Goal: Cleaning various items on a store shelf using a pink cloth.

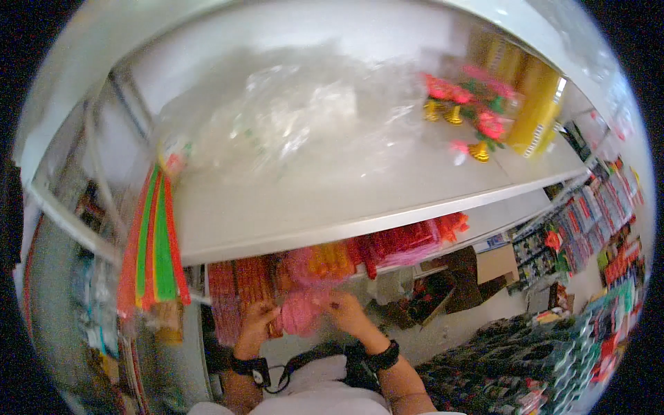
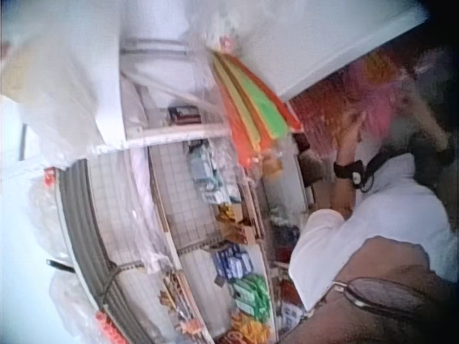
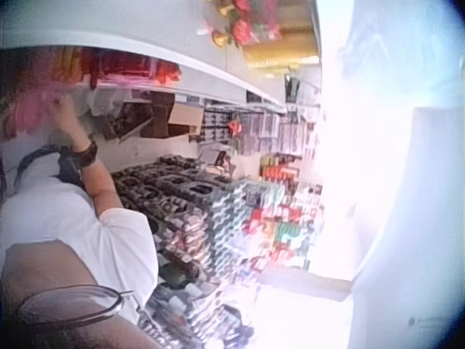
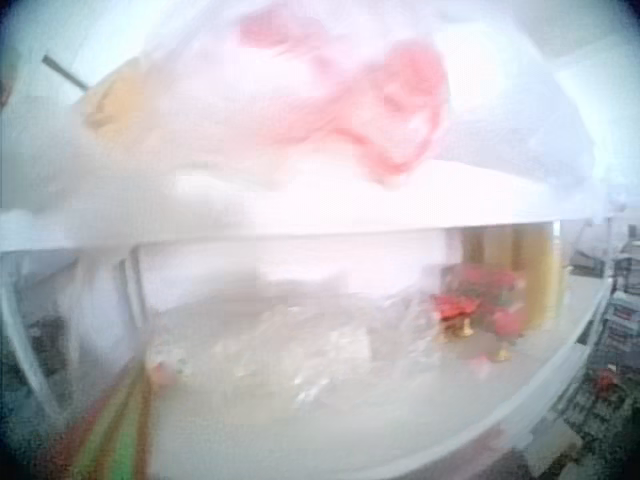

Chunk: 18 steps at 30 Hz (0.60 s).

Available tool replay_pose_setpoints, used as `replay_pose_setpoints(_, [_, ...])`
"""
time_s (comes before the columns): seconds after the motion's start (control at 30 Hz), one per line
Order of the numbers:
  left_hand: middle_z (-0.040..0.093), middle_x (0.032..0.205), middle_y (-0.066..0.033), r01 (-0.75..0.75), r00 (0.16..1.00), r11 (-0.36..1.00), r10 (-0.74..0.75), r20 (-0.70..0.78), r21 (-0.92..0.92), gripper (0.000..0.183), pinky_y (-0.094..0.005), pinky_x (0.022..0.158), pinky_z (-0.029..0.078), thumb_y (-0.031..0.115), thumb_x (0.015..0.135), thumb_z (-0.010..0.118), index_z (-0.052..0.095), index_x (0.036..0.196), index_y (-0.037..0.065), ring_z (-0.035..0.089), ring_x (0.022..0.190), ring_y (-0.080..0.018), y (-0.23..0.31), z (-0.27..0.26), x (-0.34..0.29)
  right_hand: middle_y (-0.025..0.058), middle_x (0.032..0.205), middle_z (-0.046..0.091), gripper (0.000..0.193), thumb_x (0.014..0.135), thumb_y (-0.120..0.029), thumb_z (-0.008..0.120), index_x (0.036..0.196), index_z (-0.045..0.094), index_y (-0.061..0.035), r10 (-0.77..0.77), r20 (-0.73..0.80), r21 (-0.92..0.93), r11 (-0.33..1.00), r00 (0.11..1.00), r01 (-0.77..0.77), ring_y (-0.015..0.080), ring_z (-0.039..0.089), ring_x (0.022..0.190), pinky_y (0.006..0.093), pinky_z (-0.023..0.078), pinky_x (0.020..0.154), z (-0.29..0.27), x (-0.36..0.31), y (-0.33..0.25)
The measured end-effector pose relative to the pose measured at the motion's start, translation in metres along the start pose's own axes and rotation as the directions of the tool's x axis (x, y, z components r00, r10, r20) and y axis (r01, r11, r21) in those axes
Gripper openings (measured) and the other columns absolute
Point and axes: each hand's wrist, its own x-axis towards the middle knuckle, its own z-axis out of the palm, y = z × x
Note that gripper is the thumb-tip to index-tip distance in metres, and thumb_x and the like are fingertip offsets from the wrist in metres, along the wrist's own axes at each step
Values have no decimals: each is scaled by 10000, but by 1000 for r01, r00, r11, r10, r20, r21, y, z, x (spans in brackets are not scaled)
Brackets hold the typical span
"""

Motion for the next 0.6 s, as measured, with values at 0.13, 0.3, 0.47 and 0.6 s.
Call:
replay_pose_setpoints(0.13, [542,684,-10,-24,998,998,21,56,65,120,-224,569,412,96,715,652,553,743,34,504,619,-82,11,26,15,120,852,550,229,736,-245,616,808,634,-28,-295,-318,-592,804,901,55,293,507,800,387,418,701,-26,-2,-12])
replay_pose_setpoints(0.3, [531,933,-55,-166,969,979,139,205,121,283,-264,777,399,44,699,642,514,952,30,497,885,-133,36,84,20,106,754,505,187,704,-133,639,644,537,13,-373,-430,-359,906,822,223,227,493,736,294,386,595,-46,-6,1])
replay_pose_setpoints(0.47, [456,1109,-80,-345,876,920,243,417,188,498,-284,888,350,48,715,627,396,1154,16,446,1026,-182,28,134,28,119,803,478,170,704,-89,623,702,491,20,-126,-305,102,981,944,164,216,480,735,275,389,603,-66,-9,11])
replay_pose_setpoints(0.6, [456,1108,-96,-325,910,911,227,348,255,493,-285,890,345,55,714,637,403,1143,-3,445,1022,-172,14,157,41,125,834,470,281,695,-64,623,914,466,15,-307,-282,32,944,909,329,215,484,788,273,396,701,-87,-11,40])
